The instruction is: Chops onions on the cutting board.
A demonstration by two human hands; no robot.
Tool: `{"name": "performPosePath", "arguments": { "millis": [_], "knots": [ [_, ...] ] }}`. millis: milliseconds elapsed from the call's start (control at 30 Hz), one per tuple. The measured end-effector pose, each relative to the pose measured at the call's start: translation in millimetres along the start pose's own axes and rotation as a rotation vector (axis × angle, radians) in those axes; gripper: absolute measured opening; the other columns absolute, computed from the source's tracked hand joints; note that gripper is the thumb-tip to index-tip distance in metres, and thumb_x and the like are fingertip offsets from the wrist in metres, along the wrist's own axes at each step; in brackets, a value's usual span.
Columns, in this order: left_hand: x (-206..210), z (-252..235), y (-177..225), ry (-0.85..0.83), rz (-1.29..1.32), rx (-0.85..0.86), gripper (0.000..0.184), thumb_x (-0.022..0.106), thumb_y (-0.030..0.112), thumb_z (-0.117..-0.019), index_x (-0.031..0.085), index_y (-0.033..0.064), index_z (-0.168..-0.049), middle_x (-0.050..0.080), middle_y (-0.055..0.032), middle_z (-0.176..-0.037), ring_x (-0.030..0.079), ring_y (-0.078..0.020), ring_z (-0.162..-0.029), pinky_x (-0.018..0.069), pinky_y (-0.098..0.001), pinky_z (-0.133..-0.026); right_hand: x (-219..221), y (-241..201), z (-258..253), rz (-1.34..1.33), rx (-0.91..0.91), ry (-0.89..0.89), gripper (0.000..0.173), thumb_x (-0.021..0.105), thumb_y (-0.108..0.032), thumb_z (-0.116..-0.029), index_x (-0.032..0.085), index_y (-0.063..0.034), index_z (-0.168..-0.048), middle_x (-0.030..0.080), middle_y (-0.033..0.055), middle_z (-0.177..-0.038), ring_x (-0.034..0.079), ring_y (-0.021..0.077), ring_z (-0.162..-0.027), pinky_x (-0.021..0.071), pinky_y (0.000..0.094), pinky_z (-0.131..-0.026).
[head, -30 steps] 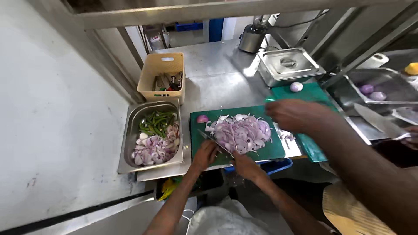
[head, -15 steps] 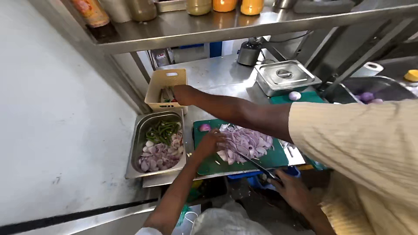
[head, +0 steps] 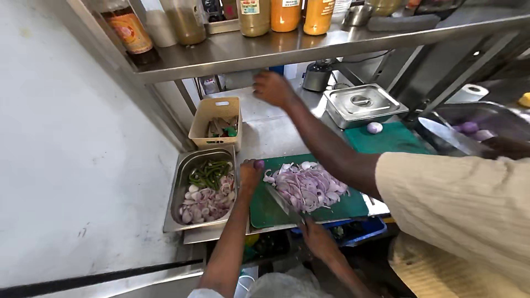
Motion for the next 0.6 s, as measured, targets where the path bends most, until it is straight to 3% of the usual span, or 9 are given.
{"name": "performPosePath", "arguments": {
  "millis": [67, 167, 333, 433, 500, 600],
  "knots": [
    [-13, 19, 7, 0.068, 0.047, 0.024, 0.038, 0.074, 0.03, -0.0962, 0.07, 0.0052, -0.125, 0.068, -0.0206, -0.122, 0.065, -0.0374, -0.116, 0.0516, -0.0566, -0.102, 31, 31, -38, -0.074, 0.155, -0.078, 0.05, 0.041, -0.045, -0.1096, 0.06, -0.0049, -0.132, 0.07, 0.0218, -0.111, 0.07, 0.0392, -0.104, 0.055, 0.0588, -0.091],
    [-19, 62, 10, 0.044, 0.059, 0.084, 0.043, 0.075, 0.03, -0.0952, 0.067, 0.0097, -0.132, 0.065, -0.0176, -0.129, 0.066, -0.0326, -0.116, 0.0551, -0.0532, -0.1, 20, 12, -49, -0.112, 0.212, -0.167, 0.05, 0.041, -0.043, -0.1102, 0.056, -0.0065, -0.14, 0.069, 0.0213, -0.117, 0.069, 0.0379, -0.109, 0.0543, 0.0577, -0.095],
    [31, 111, -14, -0.306, 0.017, 0.184, 0.045, 0.075, 0.022, -0.0916, 0.067, 0.0142, -0.135, 0.059, -0.015, -0.14, 0.059, -0.0266, -0.129, 0.0502, -0.0421, -0.11, 20, 6, -51, -0.08, 0.172, -0.224, 0.049, 0.042, -0.043, -0.1096, 0.055, -0.0067, -0.141, 0.068, 0.0212, -0.122, 0.068, 0.0382, -0.113, 0.0533, 0.0583, -0.097],
    [42, 119, -27, -0.334, 0.104, 0.195, 0.059, 0.082, 0.024, -0.0855, 0.063, 0.0183, -0.141, 0.056, -0.0102, -0.145, 0.057, -0.0217, -0.131, 0.0506, -0.0398, -0.11, 14, 12, -43, -0.06, 0.145, -0.226, 0.047, 0.048, -0.039, -0.1074, 0.053, -0.0086, -0.143, 0.07, 0.02, -0.115, 0.069, 0.038, -0.107, 0.0547, 0.0578, -0.093],
    [38, 122, -36, -0.257, 0.199, 0.166, 0.051, 0.084, 0.029, -0.0848, 0.069, 0.0125, -0.13, 0.063, -0.0091, -0.135, 0.064, -0.0188, -0.12, 0.0558, -0.0376, -0.103, 13, 16, -35, -0.006, 0.144, -0.253, 0.044, 0.048, -0.037, -0.1073, 0.052, -0.0074, -0.14, 0.07, 0.0204, -0.112, 0.07, 0.0384, -0.105, 0.0556, 0.0574, -0.091],
    [40, 119, -43, -0.212, 0.26, 0.202, 0.027, 0.081, 0.027, -0.0893, 0.076, 0.0085, -0.109, 0.073, -0.0066, -0.114, 0.072, -0.0136, -0.1, 0.0623, -0.0326, -0.091, 17, 20, -29, 0.087, 0.163, -0.32, 0.049, 0.044, -0.037, -0.1092, 0.046, -0.0068, -0.147, 0.069, 0.0228, -0.115, 0.069, 0.0405, -0.109, 0.0549, 0.0579, -0.093]
  ]
}}
Point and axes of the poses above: each hand's wrist, its own z-axis away from the middle knuckle, its own x-axis out of the palm, y = z × x, the point moved 3 cm from there along -z, towards the middle knuckle
